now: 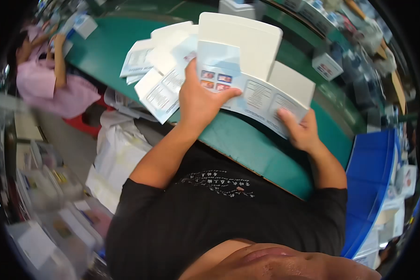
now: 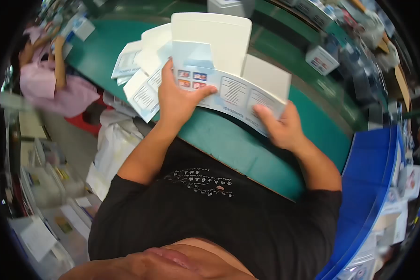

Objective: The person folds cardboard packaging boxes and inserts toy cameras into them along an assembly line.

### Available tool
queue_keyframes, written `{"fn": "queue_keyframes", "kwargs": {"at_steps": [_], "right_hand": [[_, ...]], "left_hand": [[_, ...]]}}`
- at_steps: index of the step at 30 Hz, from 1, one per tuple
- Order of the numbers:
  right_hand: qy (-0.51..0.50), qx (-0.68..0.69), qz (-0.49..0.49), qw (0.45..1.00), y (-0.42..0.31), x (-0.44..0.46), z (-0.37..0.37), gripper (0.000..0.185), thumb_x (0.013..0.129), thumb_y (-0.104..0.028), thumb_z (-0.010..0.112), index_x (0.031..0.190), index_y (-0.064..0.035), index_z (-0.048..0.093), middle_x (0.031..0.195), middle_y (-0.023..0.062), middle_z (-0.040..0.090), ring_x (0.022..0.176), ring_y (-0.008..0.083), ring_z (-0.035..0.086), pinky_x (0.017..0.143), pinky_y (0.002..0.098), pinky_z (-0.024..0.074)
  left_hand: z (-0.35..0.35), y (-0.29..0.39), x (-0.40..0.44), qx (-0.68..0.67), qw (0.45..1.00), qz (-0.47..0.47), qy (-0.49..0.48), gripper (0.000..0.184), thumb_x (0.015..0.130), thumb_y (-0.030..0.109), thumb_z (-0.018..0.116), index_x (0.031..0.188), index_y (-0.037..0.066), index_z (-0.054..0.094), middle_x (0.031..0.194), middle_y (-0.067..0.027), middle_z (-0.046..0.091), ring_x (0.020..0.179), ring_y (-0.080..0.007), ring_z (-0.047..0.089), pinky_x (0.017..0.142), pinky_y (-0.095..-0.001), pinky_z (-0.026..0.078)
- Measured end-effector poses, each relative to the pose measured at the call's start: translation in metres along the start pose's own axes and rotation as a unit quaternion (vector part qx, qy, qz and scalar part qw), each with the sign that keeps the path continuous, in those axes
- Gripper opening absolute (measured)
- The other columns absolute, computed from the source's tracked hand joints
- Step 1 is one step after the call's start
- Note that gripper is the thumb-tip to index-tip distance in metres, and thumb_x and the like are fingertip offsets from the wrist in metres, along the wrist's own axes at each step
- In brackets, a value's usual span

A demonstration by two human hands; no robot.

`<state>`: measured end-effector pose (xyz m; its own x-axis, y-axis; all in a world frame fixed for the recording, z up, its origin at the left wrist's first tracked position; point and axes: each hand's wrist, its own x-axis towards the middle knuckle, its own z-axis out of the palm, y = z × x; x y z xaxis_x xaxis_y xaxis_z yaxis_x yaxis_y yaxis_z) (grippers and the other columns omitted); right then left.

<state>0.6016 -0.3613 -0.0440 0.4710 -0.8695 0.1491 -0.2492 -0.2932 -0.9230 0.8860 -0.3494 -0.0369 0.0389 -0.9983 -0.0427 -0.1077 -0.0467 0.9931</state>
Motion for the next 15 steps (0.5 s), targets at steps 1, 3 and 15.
{"fn": "queue_keyframes", "kwargs": {"at_steps": [1, 3, 15], "right_hand": [[0.021, 0.006, 0.002, 1.0, 0.004, 0.0, -0.001, 0.027, 0.099, -0.004, 0.066, 0.125, 0.0038, 0.063, 0.104, 0.0116, 0.075, 0.079, 0.0166, 0.07, 0.068, 0.0239, 0.0558], [-0.019, 0.035, 0.105, 0.994, 0.01, 0.002, -0.002, 0.038, 0.107, -0.021, 0.059, 0.138, 0.002, 0.058, 0.121, 0.0144, 0.072, 0.097, 0.0184, 0.07, 0.084, 0.0289, 0.0561], [0.043, 0.31, 0.001, 0.95, 0.011, 0.032, 0.007, 0.072, 0.113, -0.055, 0.025, 0.164, -0.0039, 0.029, 0.161, 0.014, 0.045, 0.142, 0.0242, 0.047, 0.118, 0.0403, 0.0356]], "left_hand": [[0.005, -0.006, 0.003, 0.036, 0.999, 0.02, 0.033, 0.111, 0.08, 0.019, 0.09, 0.161, -0.005, 0.018, 0.145, -0.0322, 0.048, 0.128, -0.035, 0.057, 0.105, -0.0432, 0.05], [0.008, -0.021, 0.013, 0.108, 0.986, 0.072, 0.1, 0.111, 0.08, 0.025, 0.091, 0.16, -0.004, 0.021, 0.143, -0.0316, 0.051, 0.132, -0.0364, 0.058, 0.107, -0.0485, 0.05], [0.021, -0.047, 0.024, -0.306, 0.945, 0.074, -0.084, 0.081, 0.103, 0.053, 0.045, 0.163, 0.003, 0.022, 0.154, -0.0172, 0.046, 0.137, -0.0311, 0.048, 0.118, -0.0409, 0.032]]}}
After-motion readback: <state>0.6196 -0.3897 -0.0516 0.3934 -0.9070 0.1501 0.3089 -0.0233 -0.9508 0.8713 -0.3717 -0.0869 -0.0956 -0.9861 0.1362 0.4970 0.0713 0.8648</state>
